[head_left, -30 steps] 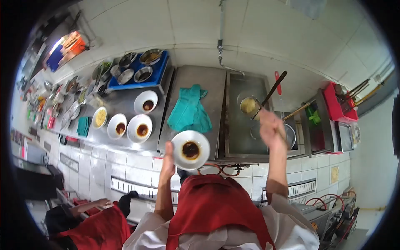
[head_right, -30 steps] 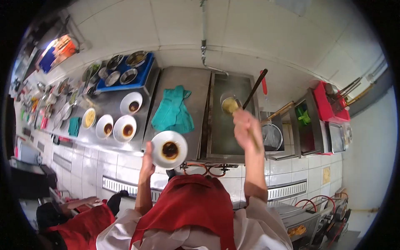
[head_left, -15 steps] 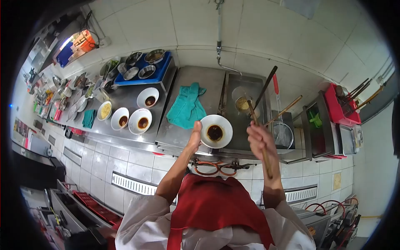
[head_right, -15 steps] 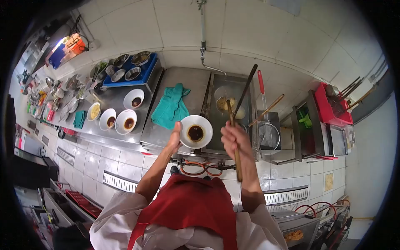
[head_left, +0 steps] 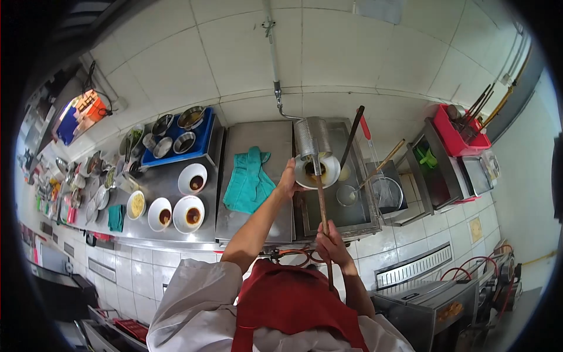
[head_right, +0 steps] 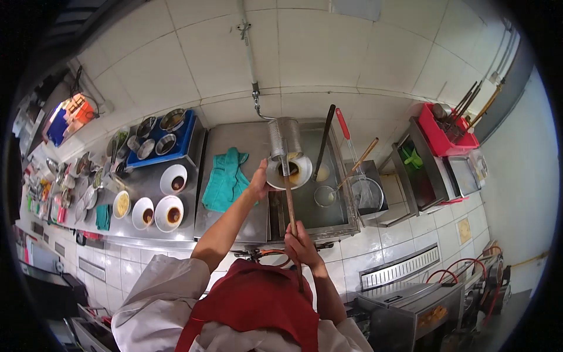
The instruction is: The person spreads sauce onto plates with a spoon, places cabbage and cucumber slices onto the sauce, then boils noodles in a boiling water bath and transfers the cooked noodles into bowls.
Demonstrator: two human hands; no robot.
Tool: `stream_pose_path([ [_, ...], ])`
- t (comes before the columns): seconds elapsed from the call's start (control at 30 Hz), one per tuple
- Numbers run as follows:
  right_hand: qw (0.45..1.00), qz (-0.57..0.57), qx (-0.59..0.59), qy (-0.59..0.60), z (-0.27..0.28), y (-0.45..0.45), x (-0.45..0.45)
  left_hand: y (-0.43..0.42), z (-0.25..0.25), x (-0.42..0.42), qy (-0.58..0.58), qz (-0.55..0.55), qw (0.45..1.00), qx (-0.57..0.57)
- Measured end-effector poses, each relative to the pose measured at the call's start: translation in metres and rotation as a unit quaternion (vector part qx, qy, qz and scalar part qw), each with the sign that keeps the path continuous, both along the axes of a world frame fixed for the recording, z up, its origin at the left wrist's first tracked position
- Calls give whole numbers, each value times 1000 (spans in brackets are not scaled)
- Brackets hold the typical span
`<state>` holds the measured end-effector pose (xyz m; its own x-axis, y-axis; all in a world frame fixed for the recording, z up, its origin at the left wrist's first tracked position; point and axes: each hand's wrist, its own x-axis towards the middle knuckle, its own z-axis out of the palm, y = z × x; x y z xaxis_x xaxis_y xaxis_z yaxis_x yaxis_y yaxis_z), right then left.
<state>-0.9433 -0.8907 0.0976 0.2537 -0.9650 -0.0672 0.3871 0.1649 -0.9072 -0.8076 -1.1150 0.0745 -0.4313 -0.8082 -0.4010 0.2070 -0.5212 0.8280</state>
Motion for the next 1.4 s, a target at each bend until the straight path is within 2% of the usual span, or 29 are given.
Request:
stream_pose_path([
  [0.1,999,-25,-19,20,-20,-14,16,-18,10,3,35,-26,999,20],
  [0.2,998,-52,-19,29,-10,-25,30,-19,40,10,47,-25,999,13],
  [0.33,996,-64,-36,43,-3,-36,45,-30,45,22,50,-55,997,-13],
  [0.4,996,-79,-14,29,10,-39,54,-29,46,30,3,-67,998,-19],
  [0.47,995,-94,8,15,36,-38,63,-41,23,37,16,-71,997,-37],
  [0.5,994,-99,-7,-43,53,-37,66,-48,10,41,29,-67,996,-57],
  [0.57,979,-83,-35,-183,74,-40,65,-42,18,53,28,-49,997,-59],
  [0.6,979,-90,-36,-182,87,-41,61,-37,21,61,23,-25,998,-61],
  [0.63,962,-97,-27,-255,111,-42,58,-36,14,70,24,-32,997,-60],
  [0.67,939,-104,-19,-327,128,-46,55,-35,1,82,11,5,995,-103],
  [0.7,938,-121,-4,-326,136,-54,50,-32,-8,95,-3,41,988,-146],
  [0.77,925,-116,22,-362,138,-84,37,-12,-19,126,5,75,989,-127],
  [0.83,919,-110,49,-375,131,-117,31,4,-43,164,66,50,988,-133],
  [0.9,832,3,84,-549,91,-162,15,28,-58,195,97,74,987,-107],
  [0.93,816,11,109,-568,70,-184,5,39,-66,213,84,85,987,-108],
  [0.97,744,88,143,-647,42,-211,-4,49,-72,226,73,93,987,-109],
  [1.0,766,-47,161,-621,49,-214,0,66,-60,234,63,99,987,-106],
  [1.03,759,-109,186,-614,28,-238,-6,76,-61,244,65,99,989,-93],
  [1.07,740,-62,178,-645,5,-260,-15,91,-45,245,78,111,988,-71],
  [1.17,737,-134,139,-648,-3,-295,-16,114,-43,259,65,137,987,-45],
  [1.23,816,-252,135,-502,-27,-324,-26,123,-39,257,47,161,986,-25],
  [1.27,814,-251,138,-505,-16,-310,-24,128,-38,258,40,166,985,-28],
  [1.33,810,-302,256,-432,1,-279,-22,138,-40,262,32,195,980,-15],
  [1.4,786,-399,263,-392,-13,-258,-30,146,-36,256,16,226,974,-10],
])
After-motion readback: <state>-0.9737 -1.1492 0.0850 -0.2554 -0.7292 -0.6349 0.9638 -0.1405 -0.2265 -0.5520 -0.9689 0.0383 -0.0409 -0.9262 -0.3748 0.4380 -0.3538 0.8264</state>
